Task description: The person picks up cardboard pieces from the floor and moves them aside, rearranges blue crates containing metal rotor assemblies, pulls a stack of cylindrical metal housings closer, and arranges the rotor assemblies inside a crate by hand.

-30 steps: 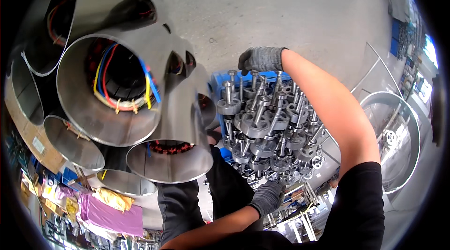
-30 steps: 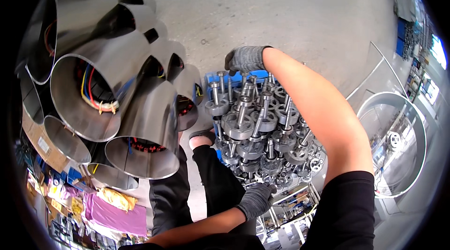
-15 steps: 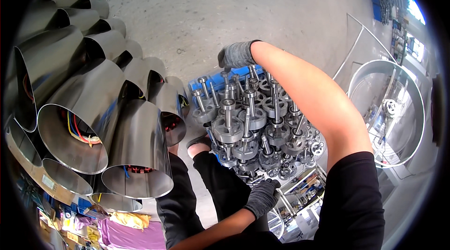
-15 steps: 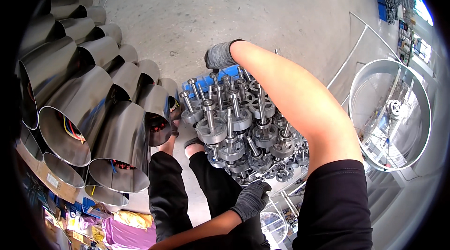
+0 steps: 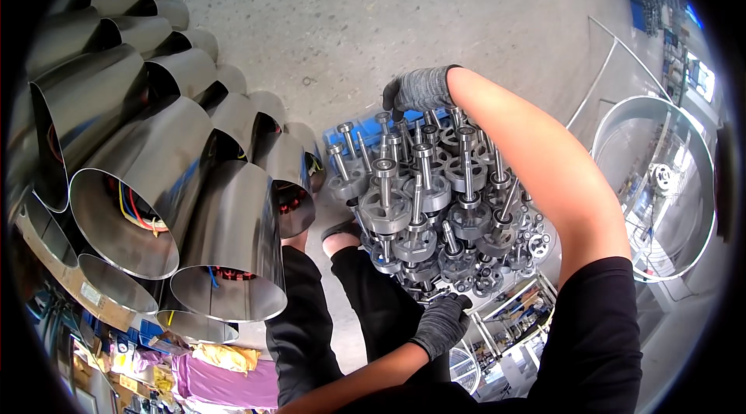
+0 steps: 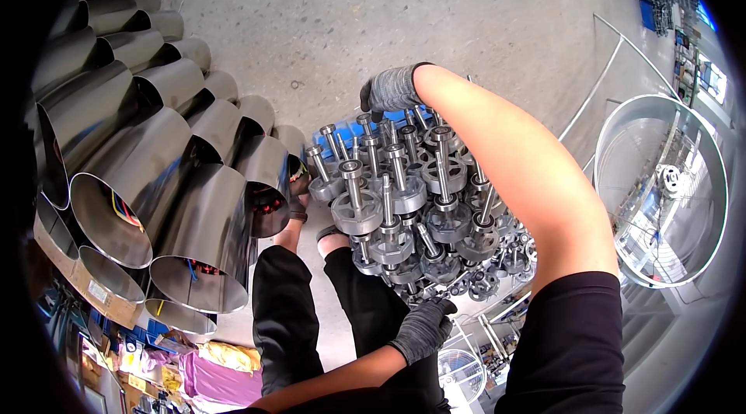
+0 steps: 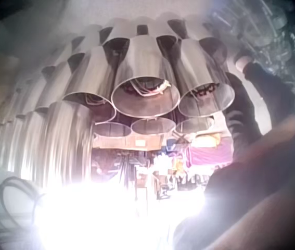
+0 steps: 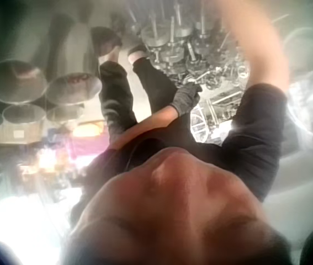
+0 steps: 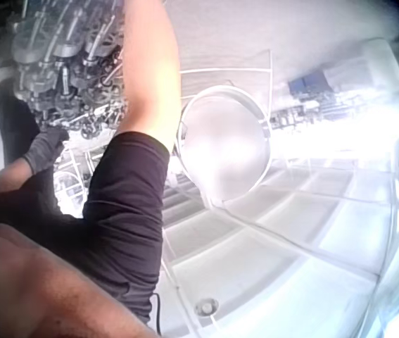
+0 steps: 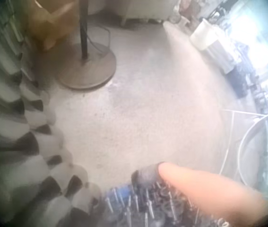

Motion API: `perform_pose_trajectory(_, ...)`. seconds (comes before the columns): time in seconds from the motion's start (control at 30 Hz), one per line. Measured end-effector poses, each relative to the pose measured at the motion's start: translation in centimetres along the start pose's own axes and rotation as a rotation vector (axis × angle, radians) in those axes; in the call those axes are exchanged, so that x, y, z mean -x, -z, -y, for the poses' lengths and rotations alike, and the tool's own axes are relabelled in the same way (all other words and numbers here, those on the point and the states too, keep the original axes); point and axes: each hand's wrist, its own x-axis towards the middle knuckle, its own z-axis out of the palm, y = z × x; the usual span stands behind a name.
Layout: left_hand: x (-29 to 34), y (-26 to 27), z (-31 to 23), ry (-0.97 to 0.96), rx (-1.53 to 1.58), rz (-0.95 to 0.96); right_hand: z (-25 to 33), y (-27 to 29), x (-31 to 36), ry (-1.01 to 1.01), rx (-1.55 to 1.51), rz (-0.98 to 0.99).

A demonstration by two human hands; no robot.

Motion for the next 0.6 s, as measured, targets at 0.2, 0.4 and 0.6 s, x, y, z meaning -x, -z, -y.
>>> perform_pose_trajectory(0.2, -0.1, -0.3, -0.1, 0.012, -0.008, 0.015, 0.9, 0.6, 1.2, 0.002, 0.027, 0.067)
perform_pose_trajectory(0.4, -0.3, -0.7, 0.0, 0.012, -0.006, 0.008, 2.6, 0.6, 1.9, -0.045, -0.158, 0.074)
perform_pose_trajectory(0.6, -0.3, -0.8, 0.1, 0.000, -0.007, -0.010, 0.9, 1.6, 1.8, 0.207, 0.054, 0.027)
